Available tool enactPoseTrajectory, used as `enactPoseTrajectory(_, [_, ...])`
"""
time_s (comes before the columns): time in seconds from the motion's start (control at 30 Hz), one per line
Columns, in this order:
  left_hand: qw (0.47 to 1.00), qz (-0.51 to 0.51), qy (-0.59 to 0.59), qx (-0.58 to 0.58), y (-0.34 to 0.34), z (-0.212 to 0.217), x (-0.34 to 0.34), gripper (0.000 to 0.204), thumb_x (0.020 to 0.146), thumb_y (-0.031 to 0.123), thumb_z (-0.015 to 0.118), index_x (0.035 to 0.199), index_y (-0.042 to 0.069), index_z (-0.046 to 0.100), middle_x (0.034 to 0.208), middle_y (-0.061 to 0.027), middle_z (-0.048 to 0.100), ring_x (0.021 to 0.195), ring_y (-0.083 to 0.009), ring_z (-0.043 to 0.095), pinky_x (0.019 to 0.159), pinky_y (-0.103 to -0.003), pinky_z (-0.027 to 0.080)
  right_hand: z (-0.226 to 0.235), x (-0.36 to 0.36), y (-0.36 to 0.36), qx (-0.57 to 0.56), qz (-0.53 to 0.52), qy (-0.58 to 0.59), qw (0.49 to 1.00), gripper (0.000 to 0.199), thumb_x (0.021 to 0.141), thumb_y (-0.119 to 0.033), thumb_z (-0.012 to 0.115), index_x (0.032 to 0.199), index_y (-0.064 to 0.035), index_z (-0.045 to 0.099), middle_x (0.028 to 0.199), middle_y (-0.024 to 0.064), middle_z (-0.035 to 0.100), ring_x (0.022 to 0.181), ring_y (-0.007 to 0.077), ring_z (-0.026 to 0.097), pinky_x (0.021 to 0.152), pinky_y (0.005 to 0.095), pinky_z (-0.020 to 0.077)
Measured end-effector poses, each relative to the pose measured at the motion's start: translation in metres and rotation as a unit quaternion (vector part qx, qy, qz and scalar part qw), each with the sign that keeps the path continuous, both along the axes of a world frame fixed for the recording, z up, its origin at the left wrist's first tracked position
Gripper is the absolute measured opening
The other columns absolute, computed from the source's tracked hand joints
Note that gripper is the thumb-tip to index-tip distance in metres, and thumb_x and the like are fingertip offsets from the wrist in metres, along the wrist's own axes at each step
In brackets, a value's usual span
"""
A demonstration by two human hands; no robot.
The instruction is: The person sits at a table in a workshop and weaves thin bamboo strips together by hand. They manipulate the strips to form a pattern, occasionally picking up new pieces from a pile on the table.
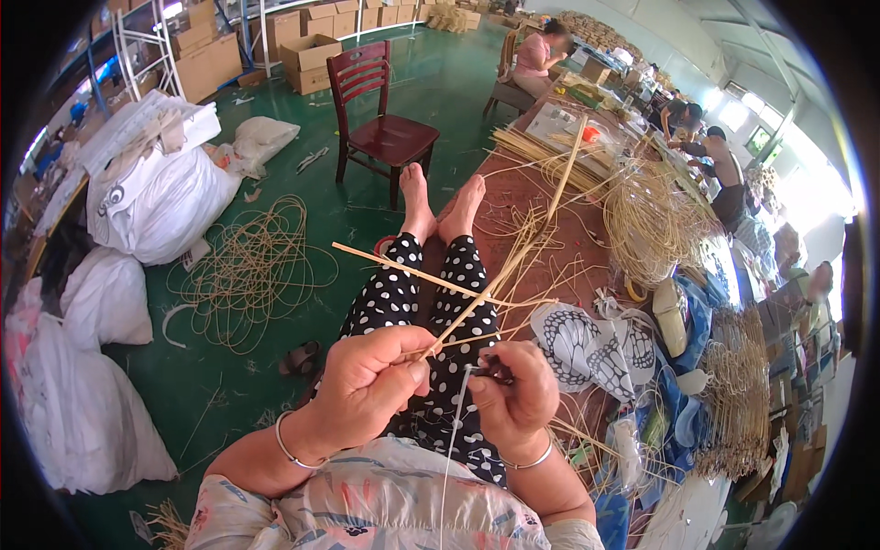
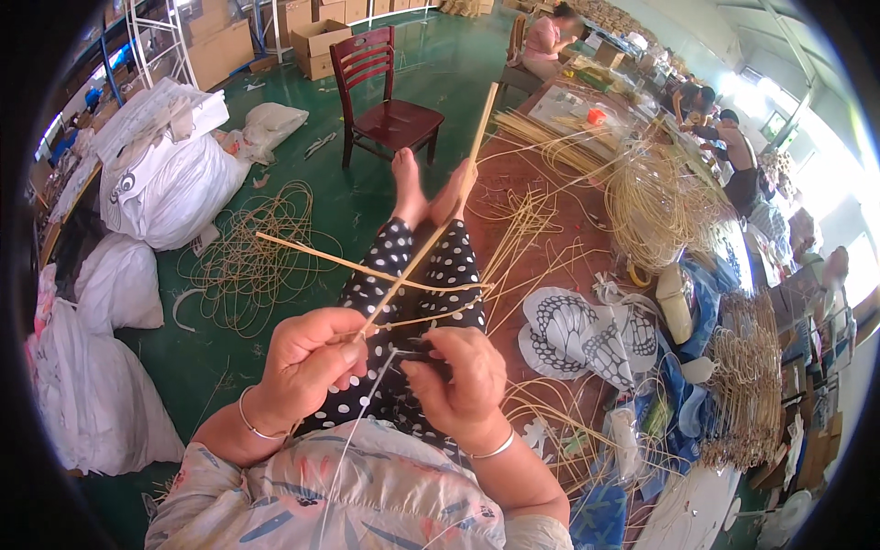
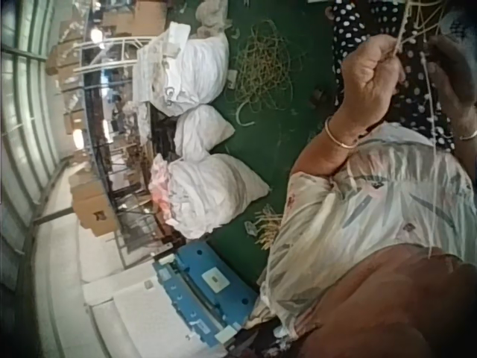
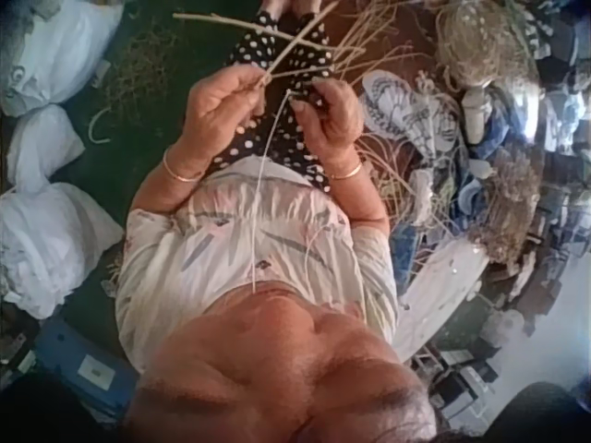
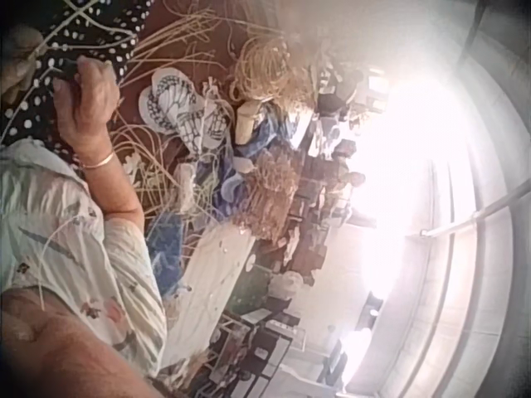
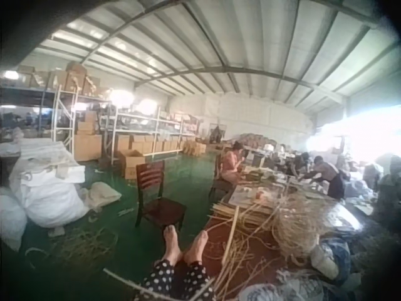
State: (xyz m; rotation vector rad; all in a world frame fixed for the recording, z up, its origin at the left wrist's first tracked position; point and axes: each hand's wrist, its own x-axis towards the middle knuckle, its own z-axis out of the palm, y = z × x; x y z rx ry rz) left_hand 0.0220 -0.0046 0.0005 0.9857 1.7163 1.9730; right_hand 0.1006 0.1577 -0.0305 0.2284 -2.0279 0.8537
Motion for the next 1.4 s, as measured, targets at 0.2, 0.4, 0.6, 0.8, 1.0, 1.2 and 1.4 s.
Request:
enactPoseTrajectory(0.2, [0.999, -0.012, -0.027, -0.040, 0.000, -0.003, 0.000, 0.019, 0.083, -0.001, 0.049, 0.099, -0.006, 0.055, 0.077, -0.0056, 0.061, 0.064, -0.0045, 0.053, 0.056, -0.019, 0.045, -0.002, -0.007, -0.007, 0.054, 0.012, 0.007, 0.998, 0.041, 0.061, -0.005, 0.072, 0.097, 0.0011, 0.051, 0.077, 0.0115, 0.059, 0.061, 0.0242, 0.056, 0.052, 0.0313, 0.0451])
enactPoseTrajectory(0.4, [1.000, 0.003, 0.008, -0.011, 0.003, -0.006, 0.000, 0.015, 0.083, 0.003, 0.050, 0.095, -0.004, 0.057, 0.069, -0.0052, 0.059, 0.053, -0.0039, 0.050, 0.046, -0.017, 0.041, -0.012, -0.004, -0.005, -0.243, 0.130, -0.064, 0.959, 0.047, 0.064, -0.013, 0.074, 0.102, 0.0016, 0.049, 0.080, 0.0097, 0.060, 0.062, 0.0156, 0.055, 0.052, 0.0249, 0.0442])
enactPoseTrajectory(0.6, [0.998, -0.011, 0.022, -0.056, -0.003, -0.014, 0.000, 0.011, 0.083, 0.006, 0.055, 0.088, -0.002, 0.059, 0.068, -0.0052, 0.059, 0.051, -0.0044, 0.050, 0.045, -0.017, 0.041, 0.001, -0.001, 0.010, -0.575, 0.203, 0.023, 0.792, 0.019, 0.081, -0.018, 0.059, 0.086, -0.0008, 0.053, 0.071, 0.0126, 0.060, 0.047, 0.0132, 0.049, 0.042, 0.0210, 0.0369])
enactPoseTrajectory(0.8, [0.991, 0.004, 0.131, -0.026, 0.005, -0.007, -0.014, 0.017, 0.079, 0.010, 0.064, 0.089, -0.003, 0.059, 0.074, -0.0027, 0.059, 0.056, -0.0038, 0.051, 0.050, -0.017, 0.041, 0.000, 0.002, 0.004, -0.554, 0.157, -0.011, 0.817, 0.014, 0.082, -0.012, 0.058, 0.074, -0.0029, 0.052, 0.067, 0.0119, 0.060, 0.045, 0.0124, 0.047, 0.041, 0.0212, 0.0360])
enactPoseTrajectory(1.0, [0.997, -0.060, 0.047, -0.029, 0.007, 0.009, -0.007, 0.017, 0.080, 0.012, 0.061, 0.086, -0.003, 0.059, 0.071, -0.0051, 0.060, 0.057, -0.0086, 0.055, 0.050, -0.020, 0.043, 0.002, 0.005, 0.007, -0.564, 0.230, -0.038, 0.792, 0.016, 0.081, -0.015, 0.060, 0.074, -0.0014, 0.054, 0.067, 0.0122, 0.059, 0.049, 0.0125, 0.050, 0.043, 0.0207, 0.0377])
enactPoseTrajectory(1.2, [0.889, -0.256, 0.376, -0.053, -0.013, 0.012, 0.008, 0.012, 0.074, 0.013, 0.059, 0.082, 0.005, 0.060, 0.068, -0.0069, 0.057, 0.055, -0.0202, 0.055, 0.043, -0.028, 0.042, 0.035, 0.013, 0.011, -0.365, 0.542, -0.144, 0.743, 0.029, 0.080, -0.022, 0.060, 0.082, 0.0072, 0.059, 0.079, 0.0225, 0.060, 0.069, 0.0299, 0.061, 0.059, 0.0373, 0.0491])
enactPoseTrajectory(1.4, [0.859, -0.281, 0.427, -0.030, -0.017, 0.026, 0.016, 0.011, 0.070, 0.013, 0.061, 0.077, 0.005, 0.060, 0.062, -0.0050, 0.053, 0.045, -0.0167, 0.050, 0.036, -0.027, 0.037, 0.048, -0.007, -0.005, -0.185, 0.803, -0.095, 0.558, 0.013, 0.079, -0.004, 0.051, 0.074, 0.0052, 0.058, 0.072, 0.0125, 0.059, 0.056, 0.0270, 0.056, 0.043, 0.0340, 0.0402])
